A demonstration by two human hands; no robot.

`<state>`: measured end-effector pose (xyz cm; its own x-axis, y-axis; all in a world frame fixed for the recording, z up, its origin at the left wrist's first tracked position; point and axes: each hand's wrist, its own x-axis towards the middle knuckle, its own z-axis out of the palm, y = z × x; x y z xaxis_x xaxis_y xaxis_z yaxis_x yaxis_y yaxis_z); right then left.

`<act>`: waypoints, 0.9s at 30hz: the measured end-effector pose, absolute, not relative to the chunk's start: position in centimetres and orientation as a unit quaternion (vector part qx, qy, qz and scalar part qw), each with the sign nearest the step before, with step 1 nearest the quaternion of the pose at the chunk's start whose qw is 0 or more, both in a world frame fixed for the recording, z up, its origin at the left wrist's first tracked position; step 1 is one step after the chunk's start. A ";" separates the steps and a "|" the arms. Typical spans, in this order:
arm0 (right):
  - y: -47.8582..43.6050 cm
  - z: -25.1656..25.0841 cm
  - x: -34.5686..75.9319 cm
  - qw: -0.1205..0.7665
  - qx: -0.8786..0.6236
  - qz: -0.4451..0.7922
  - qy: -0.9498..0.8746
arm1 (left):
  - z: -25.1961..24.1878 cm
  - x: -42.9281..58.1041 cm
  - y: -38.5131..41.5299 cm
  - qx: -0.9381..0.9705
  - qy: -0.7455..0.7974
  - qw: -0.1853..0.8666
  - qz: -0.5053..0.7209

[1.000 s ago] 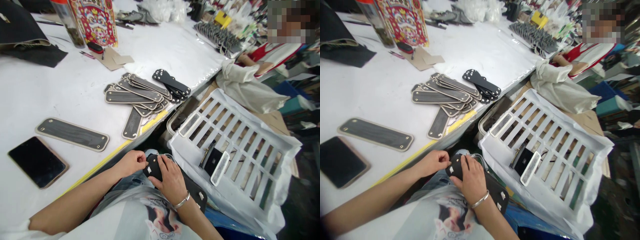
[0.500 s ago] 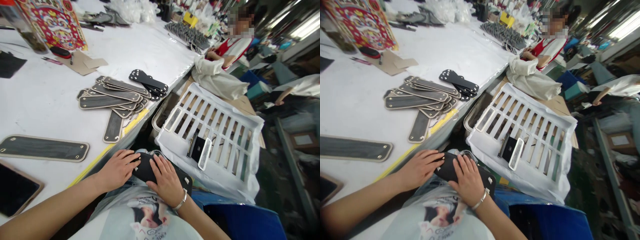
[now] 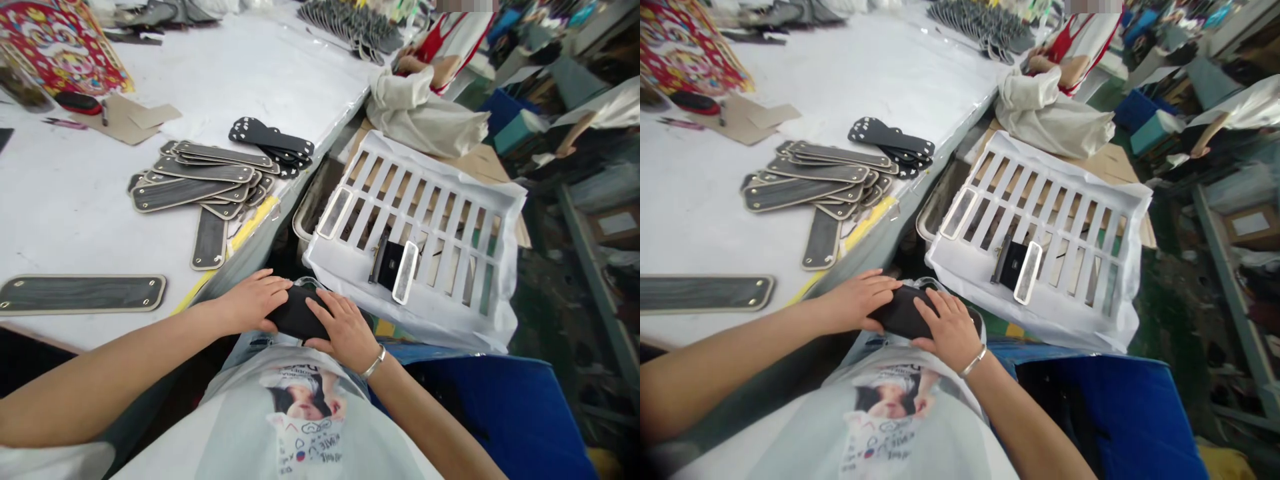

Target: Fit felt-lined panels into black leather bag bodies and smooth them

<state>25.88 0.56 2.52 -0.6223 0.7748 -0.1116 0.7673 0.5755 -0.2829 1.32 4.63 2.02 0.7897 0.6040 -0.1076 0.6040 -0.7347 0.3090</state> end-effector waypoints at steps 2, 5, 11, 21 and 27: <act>0.6 2.5 26.0 0.018 -0.432 0.158 -0.888 | 2.0 1.4 4.7 0.927 0.330 0.178 0.003; 0.6 2.6 25.8 0.025 -0.434 0.161 -0.886 | 2.1 1.4 4.6 0.920 0.337 0.199 0.014; 0.5 2.7 25.5 0.045 -0.445 0.167 -0.879 | 2.3 1.8 4.5 0.910 0.342 0.229 0.051; 0.6 2.5 24.7 0.057 -0.500 0.164 -0.848 | 1.5 1.8 4.2 0.893 0.360 0.254 0.097; 1.1 3.0 24.7 0.052 -0.506 0.185 -0.841 | 0.9 1.5 4.4 0.871 0.373 0.296 0.120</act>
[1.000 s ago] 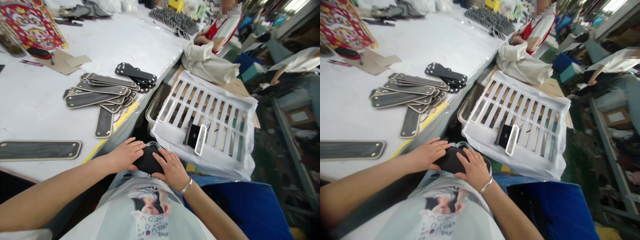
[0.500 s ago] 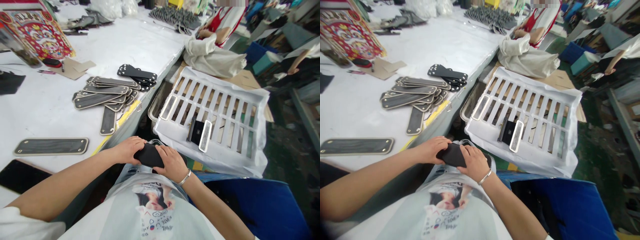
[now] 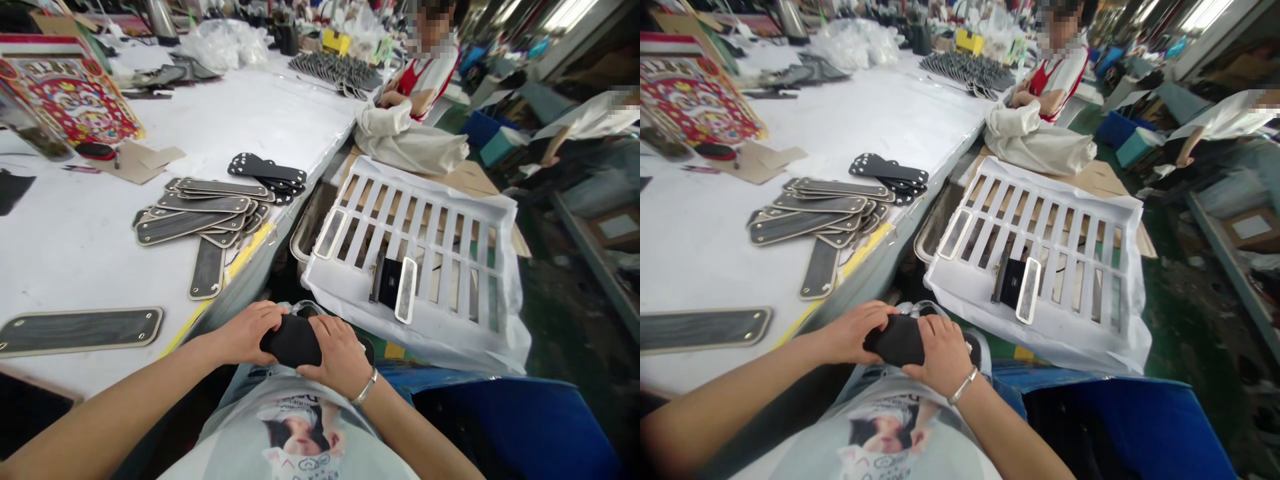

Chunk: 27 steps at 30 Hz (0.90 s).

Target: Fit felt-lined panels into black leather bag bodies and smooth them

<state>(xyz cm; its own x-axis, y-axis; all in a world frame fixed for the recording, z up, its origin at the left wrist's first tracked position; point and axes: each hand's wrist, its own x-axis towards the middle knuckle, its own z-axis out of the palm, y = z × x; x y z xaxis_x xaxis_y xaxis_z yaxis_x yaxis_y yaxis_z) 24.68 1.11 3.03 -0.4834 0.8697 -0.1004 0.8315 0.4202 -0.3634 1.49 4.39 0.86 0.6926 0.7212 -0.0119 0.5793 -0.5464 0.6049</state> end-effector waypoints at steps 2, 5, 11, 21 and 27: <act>1.3 3.1 24.8 0.050 -0.504 0.189 -0.841 | 0.7 1.5 4.5 0.864 0.374 0.312 0.129; 1.6 2.9 24.4 0.050 -0.502 0.190 -0.842 | 0.5 1.4 4.7 0.856 0.373 0.328 0.141; 2.7 1.9 22.4 0.005 -0.552 0.143 -0.822 | -0.2 1.3 4.8 0.860 0.365 0.325 0.152; 4.3 1.3 21.7 -0.011 -0.565 0.123 -0.816 | 1.0 0.6 4.6 0.788 0.403 0.442 0.146; 3.6 2.2 23.6 -0.052 -0.594 0.129 -0.792 | 0.3 0.4 4.0 0.707 0.484 0.478 0.193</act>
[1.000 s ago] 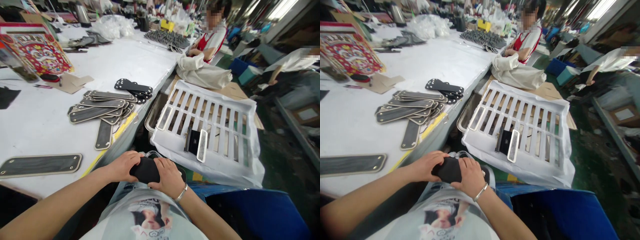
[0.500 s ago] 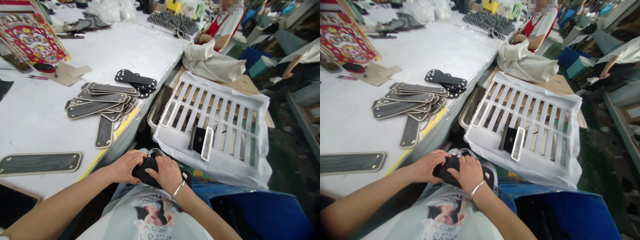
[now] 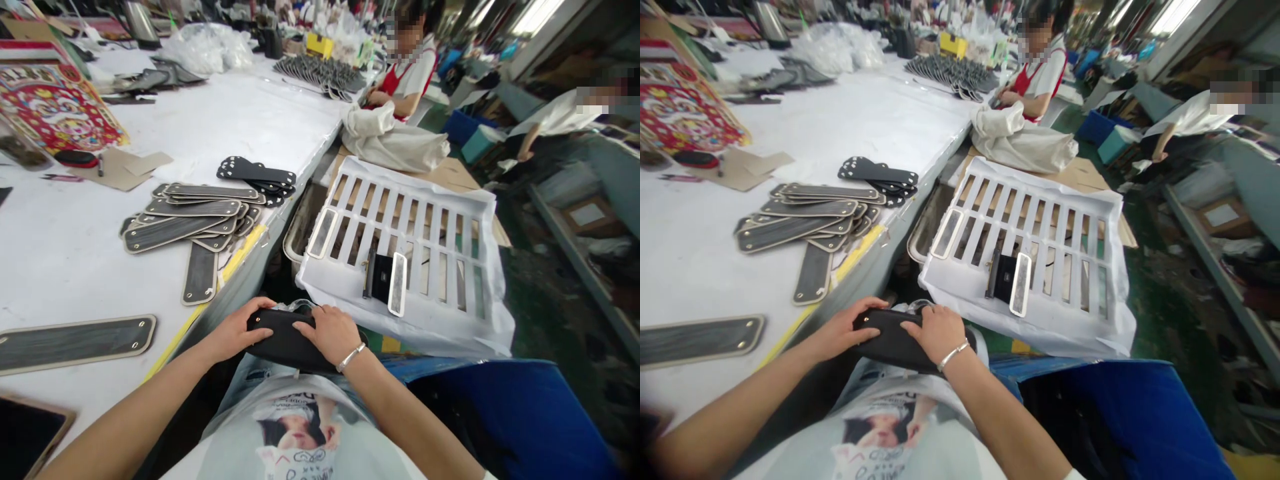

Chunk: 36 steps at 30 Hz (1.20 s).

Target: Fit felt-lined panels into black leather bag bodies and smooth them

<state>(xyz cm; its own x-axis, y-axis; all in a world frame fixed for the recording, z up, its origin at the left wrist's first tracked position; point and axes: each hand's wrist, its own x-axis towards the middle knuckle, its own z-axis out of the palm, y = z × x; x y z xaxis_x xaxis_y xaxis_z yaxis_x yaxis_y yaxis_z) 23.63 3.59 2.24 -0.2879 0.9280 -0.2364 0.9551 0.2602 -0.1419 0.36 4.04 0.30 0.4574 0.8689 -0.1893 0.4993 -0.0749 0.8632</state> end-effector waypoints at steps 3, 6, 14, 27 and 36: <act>2.9 2.9 26.6 0.058 0.624 -0.135 0.767 | 0.5 1.0 4.0 0.684 0.519 0.471 0.202; 2.3 3.0 30.2 0.018 0.637 -0.210 0.741 | 0.9 1.1 4.3 0.663 0.536 0.487 0.188; -0.9 0.3 35.5 -0.221 0.580 -0.538 0.570 | -1.0 -1.3 3.6 0.399 0.486 0.735 0.254; -2.7 -1.0 34.4 -0.319 0.664 -0.409 0.538 | -1.9 -0.7 1.7 0.544 0.536 0.555 0.329; -3.8 2.0 25.5 -0.176 0.481 -0.114 0.851 | 1.2 4.8 -1.1 0.910 0.351 0.126 0.183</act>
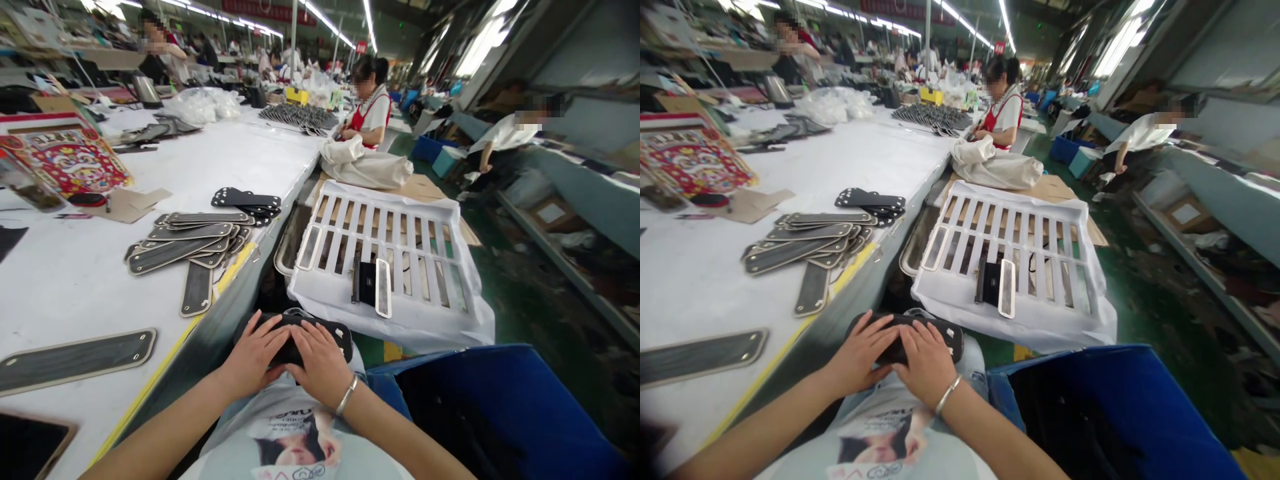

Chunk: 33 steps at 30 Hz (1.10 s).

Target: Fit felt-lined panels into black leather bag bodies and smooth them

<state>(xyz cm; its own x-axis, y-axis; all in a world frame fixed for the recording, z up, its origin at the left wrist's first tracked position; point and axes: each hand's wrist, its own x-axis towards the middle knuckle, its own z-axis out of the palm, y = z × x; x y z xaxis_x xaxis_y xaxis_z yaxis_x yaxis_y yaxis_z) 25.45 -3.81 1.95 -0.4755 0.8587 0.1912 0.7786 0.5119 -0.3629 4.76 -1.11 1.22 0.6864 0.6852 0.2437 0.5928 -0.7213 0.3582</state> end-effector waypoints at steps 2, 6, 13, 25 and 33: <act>-3.9 1.3 25.1 0.158 -0.480 0.088 -0.859 | 0.8 4.6 -0.9 0.909 0.368 0.091 0.176; -4.7 1.3 28.1 0.137 -0.511 0.052 -0.847 | 0.2 1.5 -0.6 0.895 0.408 0.054 0.172; -5.9 3.3 28.6 0.116 -0.492 0.067 -0.860 | 0.6 0.9 -1.9 0.930 0.330 0.069 0.144; -6.7 2.4 30.3 0.097 -0.489 0.034 -0.866 | -0.7 -0.4 -2.4 0.916 0.351 0.092 0.170; -6.1 0.7 32.4 0.319 -0.630 0.179 -0.685 | -1.8 -0.8 -2.0 0.508 0.589 0.450 0.438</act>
